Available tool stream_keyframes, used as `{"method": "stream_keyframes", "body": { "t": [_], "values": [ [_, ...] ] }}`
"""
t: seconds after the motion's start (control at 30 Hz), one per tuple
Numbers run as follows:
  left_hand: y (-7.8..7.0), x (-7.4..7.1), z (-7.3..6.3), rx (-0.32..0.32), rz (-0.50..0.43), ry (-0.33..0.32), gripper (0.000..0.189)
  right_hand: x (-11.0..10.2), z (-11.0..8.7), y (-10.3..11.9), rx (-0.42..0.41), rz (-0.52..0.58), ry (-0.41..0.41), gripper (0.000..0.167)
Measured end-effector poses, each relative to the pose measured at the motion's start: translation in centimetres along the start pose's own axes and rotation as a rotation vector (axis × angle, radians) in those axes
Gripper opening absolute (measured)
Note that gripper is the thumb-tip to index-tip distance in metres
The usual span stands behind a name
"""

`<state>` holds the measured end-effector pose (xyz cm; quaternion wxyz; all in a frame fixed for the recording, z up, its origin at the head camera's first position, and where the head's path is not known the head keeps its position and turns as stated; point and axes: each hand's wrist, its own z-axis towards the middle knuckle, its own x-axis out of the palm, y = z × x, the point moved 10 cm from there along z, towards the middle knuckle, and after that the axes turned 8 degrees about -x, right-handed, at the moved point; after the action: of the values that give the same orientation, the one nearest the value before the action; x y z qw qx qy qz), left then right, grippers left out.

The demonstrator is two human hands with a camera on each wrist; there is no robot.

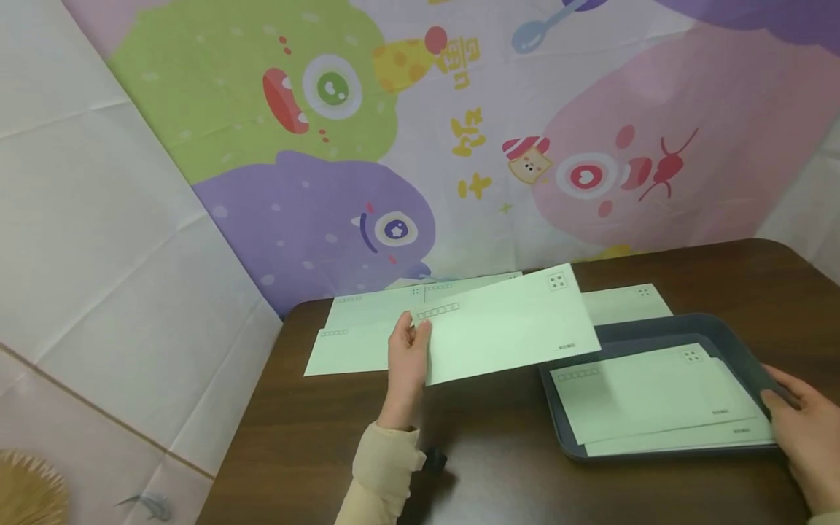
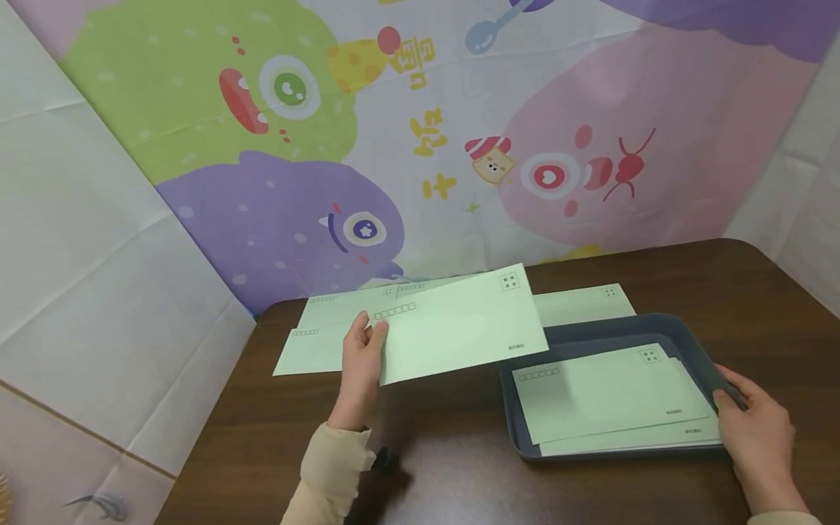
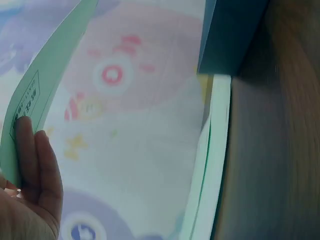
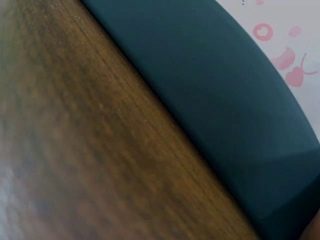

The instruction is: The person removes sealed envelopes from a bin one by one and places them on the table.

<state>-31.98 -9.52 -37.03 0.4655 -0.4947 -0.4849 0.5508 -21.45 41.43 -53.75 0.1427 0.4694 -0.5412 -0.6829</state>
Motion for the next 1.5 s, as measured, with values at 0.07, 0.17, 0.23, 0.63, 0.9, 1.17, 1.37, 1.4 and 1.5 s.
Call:
{"method": "stream_keyframes", "body": {
  "t": [0.07, 0.17, 0.23, 0.63, 0.9, 1.17, 1.37, 1.4, 1.5],
  "values": [
    [1.3, -1.4, 0.7, -0.027, -0.015, -0.022, 0.013, 0.0, -0.1, 0.0, 0.002, 0.002, -0.005, 0.046],
    [2.3, -3.2, 1.8, -0.029, -0.007, -0.064, 0.014, -0.1, -0.2, 0.0, 0.014, 0.008, -0.024, 0.046],
    [2.4, -4.4, 2.3, -0.009, 0.011, -0.114, 0.014, -0.1, -0.1, -0.1, 0.016, 0.014, -0.028, 0.046],
    [5.0, -8.5, 3.6, -0.089, 0.203, -0.237, 0.03, 0.3, 0.5, -1.2, 0.033, 0.026, 0.008, 0.047],
    [7.3, -6.5, 3.9, -0.15, 0.344, -0.099, 0.027, 0.1, 0.5, -1.4, 0.056, 0.011, -0.016, 0.047],
    [9.1, -4.5, 3.4, -0.2, 0.443, -0.001, 0.021, 0.2, 0.4, -1.5, 0.062, 0.013, -0.025, 0.047],
    [9.6, -3.9, 3.1, -0.225, 0.586, 0.027, 0.018, 0.2, 0.6, -1.3, 0.052, 0.004, -0.024, 0.046],
    [9.5, -3.8, 3.1, -0.223, 0.642, 0.035, 0.018, 0.2, 0.6, -1.3, 0.051, -0.001, -0.022, 0.046],
    [9.2, -3.4, 2.8, -0.211, 0.801, 0.045, 0.018, 0.1, 0.7, -1.2, 0.042, 0.001, -0.016, 0.046]
  ]
}}
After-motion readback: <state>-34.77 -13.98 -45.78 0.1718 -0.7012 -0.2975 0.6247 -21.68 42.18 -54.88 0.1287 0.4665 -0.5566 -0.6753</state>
